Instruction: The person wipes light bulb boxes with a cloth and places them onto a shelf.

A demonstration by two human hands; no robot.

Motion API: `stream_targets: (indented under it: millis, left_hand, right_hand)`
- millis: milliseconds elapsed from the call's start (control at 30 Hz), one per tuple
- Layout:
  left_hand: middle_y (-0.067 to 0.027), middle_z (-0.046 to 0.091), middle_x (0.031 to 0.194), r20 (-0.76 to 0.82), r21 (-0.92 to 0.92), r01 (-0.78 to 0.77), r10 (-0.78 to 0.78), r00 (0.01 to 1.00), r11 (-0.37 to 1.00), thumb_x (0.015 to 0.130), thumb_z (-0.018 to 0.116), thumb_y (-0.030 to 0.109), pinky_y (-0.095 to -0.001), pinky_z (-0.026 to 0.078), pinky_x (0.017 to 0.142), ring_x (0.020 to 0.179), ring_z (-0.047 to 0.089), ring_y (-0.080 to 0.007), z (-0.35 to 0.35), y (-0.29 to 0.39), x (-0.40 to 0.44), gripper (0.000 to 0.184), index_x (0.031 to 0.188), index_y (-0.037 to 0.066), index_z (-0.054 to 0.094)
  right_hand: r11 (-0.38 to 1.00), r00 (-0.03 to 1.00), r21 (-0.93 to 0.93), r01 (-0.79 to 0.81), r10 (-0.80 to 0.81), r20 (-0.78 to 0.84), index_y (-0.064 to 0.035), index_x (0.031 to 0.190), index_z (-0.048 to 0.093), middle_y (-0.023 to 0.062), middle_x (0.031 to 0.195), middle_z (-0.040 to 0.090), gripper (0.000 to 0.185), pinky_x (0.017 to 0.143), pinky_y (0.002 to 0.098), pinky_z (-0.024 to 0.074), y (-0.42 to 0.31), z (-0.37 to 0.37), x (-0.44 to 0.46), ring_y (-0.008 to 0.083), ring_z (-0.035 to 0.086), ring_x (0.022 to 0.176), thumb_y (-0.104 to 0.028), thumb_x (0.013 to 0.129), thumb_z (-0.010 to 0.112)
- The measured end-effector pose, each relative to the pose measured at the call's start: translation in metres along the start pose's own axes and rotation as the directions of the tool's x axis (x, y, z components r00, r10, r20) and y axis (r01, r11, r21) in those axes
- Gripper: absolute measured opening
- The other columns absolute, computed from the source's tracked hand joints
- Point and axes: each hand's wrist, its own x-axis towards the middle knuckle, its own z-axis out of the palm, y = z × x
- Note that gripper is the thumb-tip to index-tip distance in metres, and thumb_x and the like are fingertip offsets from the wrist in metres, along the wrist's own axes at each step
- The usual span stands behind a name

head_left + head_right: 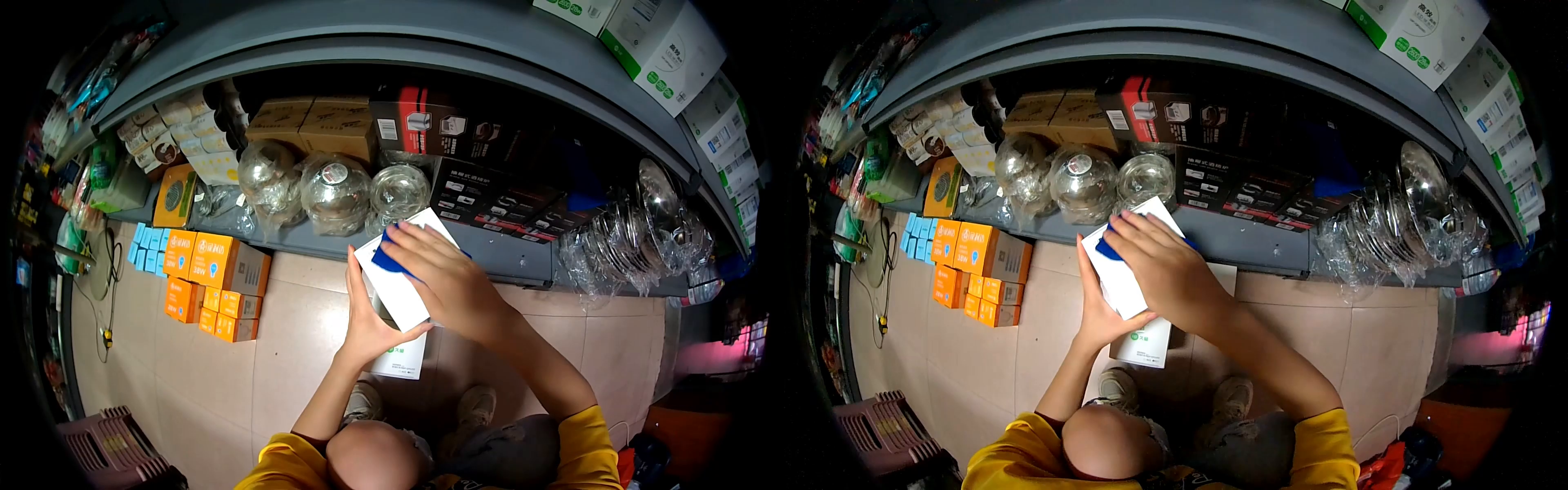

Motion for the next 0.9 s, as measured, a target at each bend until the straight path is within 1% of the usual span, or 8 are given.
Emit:
stream_targets:
  millis: [167,433,567,600,633,700,833,900]
  left_hand:
    - [-0.0274,0.014,0.138,-0.001,0.011,-0.002,0.003,1.0,1.0,0.047,0.086,0.029,-0.0444,0.026,0.103,0.127,0.023,-0.0392,0.001,-0.005,-0.002,0.134,0.138,0.001,-0.008]
    - [-0.0243,0.021,0.134,-0.001,0.047,-0.025,0.025,1.0,0.999,0.05,0.084,0.028,-0.0421,0.028,0.102,0.125,0.029,-0.037,-0.004,0.0,0.001,0.133,0.139,0.001,-0.012]
    - [-0.0245,0.02,0.134,0.006,-0.068,0.02,-0.02,1.0,0.998,0.053,0.083,0.03,-0.0425,0.025,0.104,0.126,0.026,-0.0372,-0.003,0.002,0.001,0.132,0.138,0.001,-0.012]
    - [-0.0219,0.023,0.139,0.026,0.01,-0.015,0.015,1.0,1.0,0.056,0.083,0.022,-0.037,0.031,0.1,0.122,0.038,-0.0286,-0.003,-0.001,0.002,0.131,0.139,0.006,-0.017]
    - [-0.0219,0.023,0.139,0.029,0.01,-0.018,0.017,0.999,1.0,0.056,0.083,0.022,-0.037,0.031,0.1,0.122,0.038,-0.0286,-0.003,-0.001,0.002,0.131,0.139,0.006,-0.017]
    - [-0.026,0.016,0.136,0.013,0.014,-0.013,0.013,1.0,1.0,0.05,0.085,0.029,-0.0443,0.023,0.104,0.127,0.023,-0.0385,-0.003,0.002,0.002,0.136,0.137,0.0,-0.014]
    - [-0.0261,0.007,0.142,0.055,0.011,-0.003,0.002,0.998,1.0,0.046,0.087,0.029,-0.0439,0.018,0.107,0.132,0.014,-0.0374,-0.005,-0.009,-0.002,0.14,0.137,-0.001,-0.016]
    - [-0.0254,0.007,0.142,0.085,-0.033,0.029,-0.026,0.996,0.999,0.046,0.087,0.028,-0.0434,0.017,0.107,0.133,0.013,-0.0363,-0.005,-0.02,-0.006,0.14,0.137,-0.001,-0.015]
  right_hand:
    - [0.961,0.975,0.274,0.047,-0.104,0.198,-0.001,0.118,0.05,0.0152,0.126,0.048,0.042,0.105,0.0421,0.027,-0.002,-0.006,-0.011,0.0272,0.04,0.123,0.004,0.077,0.047]
    - [0.902,0.915,0.431,-0.031,-0.148,0.375,-0.0028,0.119,0.051,0.0115,0.129,0.047,0.038,0.107,0.0421,0.0239,-0.013,-0.025,-0.028,0.0254,0.037,0.125,0.002,0.082,0.044]
    - [0.851,0.904,0.52,-0.076,-0.162,0.396,-0.0029,0.117,0.052,0.0113,0.128,0.048,0.036,0.107,0.0416,0.025,-0.017,-0.034,-0.04,0.0249,0.038,0.125,0.002,0.082,0.046]
    - [0.836,0.903,0.536,-0.12,-0.133,0.409,-0.0073,0.118,0.055,0.009,0.129,0.048,0.04,0.107,0.0431,0.0244,-0.018,-0.038,-0.043,0.0254,0.038,0.125,0.005,0.079,0.051]
    - [0.836,0.904,0.535,-0.119,-0.131,0.406,-0.0073,0.118,0.055,0.009,0.129,0.048,0.04,0.107,0.0431,0.0244,-0.018,-0.039,-0.046,0.0254,0.038,0.125,0.005,0.079,0.051]
    - [0.818,0.883,0.545,-0.181,-0.109,0.457,-0.0066,0.117,0.055,0.0102,0.129,0.048,0.039,0.106,0.0416,0.0268,-0.017,-0.042,-0.052,0.0257,0.039,0.125,0.003,0.079,0.053]
    - [0.759,0.888,0.58,-0.296,-0.006,0.461,-0.0054,0.117,0.056,0.0117,0.125,0.052,0.038,0.102,0.0394,0.0333,-0.017,-0.055,-0.059,0.0268,0.043,0.121,0.002,0.079,0.055]
    - [0.732,0.921,0.604,-0.315,0.082,0.38,-0.0052,0.116,0.056,0.0124,0.119,0.056,0.038,0.097,0.0373,0.0394,-0.015,-0.064,-0.064,0.0281,0.05,0.115,0.0,0.079,0.056]
